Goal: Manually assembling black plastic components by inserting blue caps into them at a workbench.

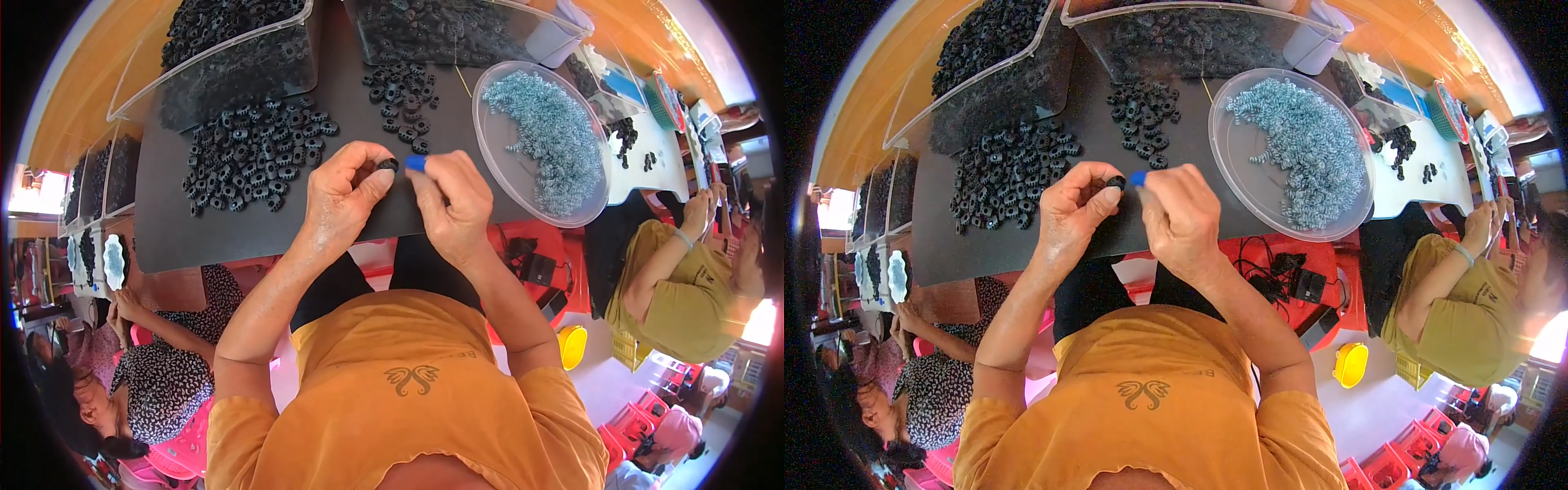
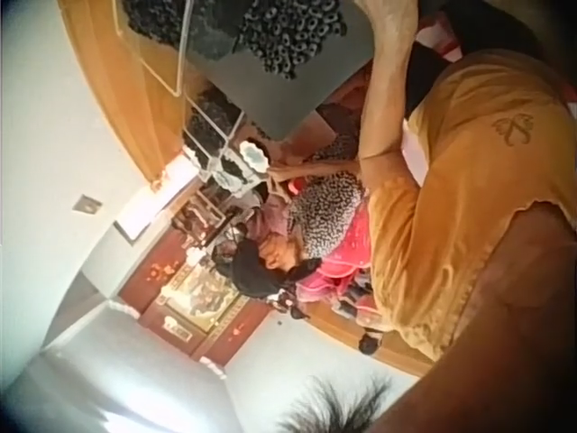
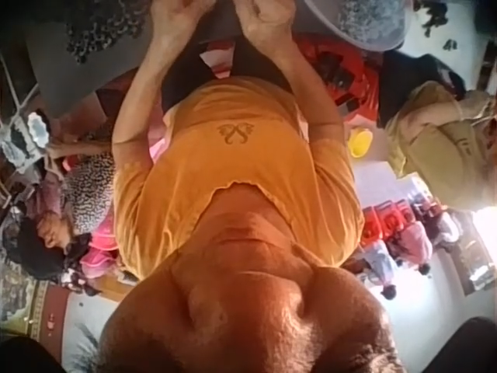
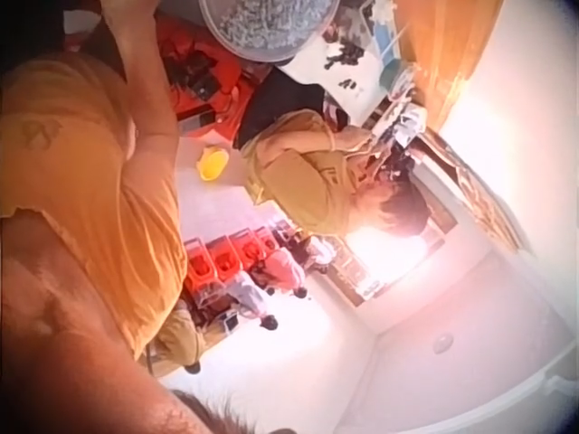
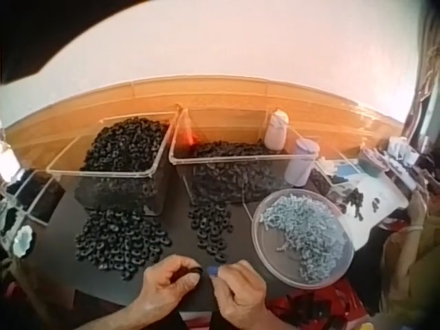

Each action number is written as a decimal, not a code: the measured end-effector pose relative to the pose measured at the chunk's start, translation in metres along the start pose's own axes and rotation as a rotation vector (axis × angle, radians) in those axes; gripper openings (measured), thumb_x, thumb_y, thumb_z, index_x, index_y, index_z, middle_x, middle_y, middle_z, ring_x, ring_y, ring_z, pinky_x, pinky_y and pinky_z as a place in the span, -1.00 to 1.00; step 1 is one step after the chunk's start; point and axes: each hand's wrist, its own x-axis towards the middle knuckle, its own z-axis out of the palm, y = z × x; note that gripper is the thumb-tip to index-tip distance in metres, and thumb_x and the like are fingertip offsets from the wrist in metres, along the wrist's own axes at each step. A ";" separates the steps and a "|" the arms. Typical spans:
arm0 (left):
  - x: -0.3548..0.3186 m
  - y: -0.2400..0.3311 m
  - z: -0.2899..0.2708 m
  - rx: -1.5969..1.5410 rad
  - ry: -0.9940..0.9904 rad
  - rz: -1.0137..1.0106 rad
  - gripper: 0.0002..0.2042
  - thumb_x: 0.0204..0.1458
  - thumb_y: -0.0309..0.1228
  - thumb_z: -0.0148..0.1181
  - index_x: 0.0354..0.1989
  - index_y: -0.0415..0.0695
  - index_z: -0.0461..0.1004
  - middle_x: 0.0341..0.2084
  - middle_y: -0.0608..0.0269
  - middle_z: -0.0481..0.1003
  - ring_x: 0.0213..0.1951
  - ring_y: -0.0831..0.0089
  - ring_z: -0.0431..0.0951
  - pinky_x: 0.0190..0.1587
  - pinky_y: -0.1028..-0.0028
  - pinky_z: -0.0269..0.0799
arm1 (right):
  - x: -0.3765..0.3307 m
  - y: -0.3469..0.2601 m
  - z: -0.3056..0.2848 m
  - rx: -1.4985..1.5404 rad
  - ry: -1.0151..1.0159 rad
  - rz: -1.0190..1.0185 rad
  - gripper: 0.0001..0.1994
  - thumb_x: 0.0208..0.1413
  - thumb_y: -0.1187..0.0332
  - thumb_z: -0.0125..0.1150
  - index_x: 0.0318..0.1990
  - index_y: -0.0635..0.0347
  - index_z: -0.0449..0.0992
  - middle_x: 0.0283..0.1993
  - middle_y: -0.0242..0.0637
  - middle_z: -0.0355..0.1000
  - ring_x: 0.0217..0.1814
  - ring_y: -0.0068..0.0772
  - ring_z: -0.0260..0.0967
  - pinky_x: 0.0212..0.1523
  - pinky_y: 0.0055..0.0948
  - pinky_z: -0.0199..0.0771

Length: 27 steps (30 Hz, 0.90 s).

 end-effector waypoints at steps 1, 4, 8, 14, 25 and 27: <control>-0.002 -0.002 0.000 0.043 0.027 0.037 -0.91 0.01 -0.59 0.15 -0.31 -0.22 0.44 -0.49 0.41 0.40 -0.46 0.71 0.36 -0.39 0.67 0.31 | 0.001 0.001 0.000 -0.083 0.052 0.010 -0.80 -0.11 0.68 0.17 -0.26 0.32 0.48 -0.46 -0.26 0.39 -0.50 -0.44 0.29 -0.50 -0.55 0.26; -0.010 -0.010 -0.009 0.095 0.028 0.095 -0.82 0.05 -0.42 0.20 -0.23 -0.25 0.44 -0.42 0.44 0.44 -0.40 0.71 0.38 -0.30 0.69 0.35 | 0.001 0.000 0.001 -0.098 -0.002 0.221 -0.76 -0.12 0.63 0.20 -0.21 0.33 0.45 -0.28 -0.16 0.38 -0.37 -0.33 0.32 -0.43 -0.48 0.32; -0.009 -0.009 -0.009 -0.098 0.050 0.022 -0.81 0.04 -0.44 0.21 -0.23 -0.26 0.45 -0.42 0.45 0.43 -0.41 0.72 0.37 -0.30 0.69 0.33 | 0.017 -0.003 0.004 -0.382 -0.089 0.173 -0.65 -0.19 0.56 0.24 -0.15 0.37 0.40 -0.16 -0.09 0.37 -0.17 -0.12 0.29 -0.18 -0.29 0.36; -0.008 -0.012 -0.011 -0.120 0.017 0.036 -0.83 0.03 -0.47 0.21 -0.24 -0.27 0.45 -0.43 0.44 0.43 -0.42 0.72 0.36 -0.30 0.70 0.31 | 0.029 -0.002 0.018 -0.534 -0.170 0.169 -0.62 -0.22 0.50 0.27 -0.15 0.39 0.40 -0.06 -0.05 0.36 -0.07 0.00 0.24 -0.08 -0.21 0.32; -0.012 -0.012 -0.010 -0.165 0.065 0.023 -0.87 -0.04 -0.53 0.24 -0.32 -0.26 0.49 -0.49 0.45 0.36 -0.45 0.69 0.30 -0.34 0.67 0.26 | 0.031 0.011 0.018 -0.305 -0.031 0.151 -0.66 -0.21 0.63 0.15 -0.17 0.37 0.38 -0.15 -0.03 0.38 -0.15 0.04 0.25 -0.12 -0.19 0.28; -0.013 -0.013 -0.012 -0.156 0.060 0.054 -0.87 -0.05 -0.54 0.25 -0.32 -0.27 0.48 -0.49 0.44 0.36 -0.45 0.68 0.30 -0.34 0.67 0.26 | 0.035 0.014 0.020 -0.311 -0.049 0.127 -0.67 -0.21 0.63 0.15 -0.17 0.37 0.38 -0.15 -0.04 0.38 -0.15 0.03 0.25 -0.12 -0.20 0.28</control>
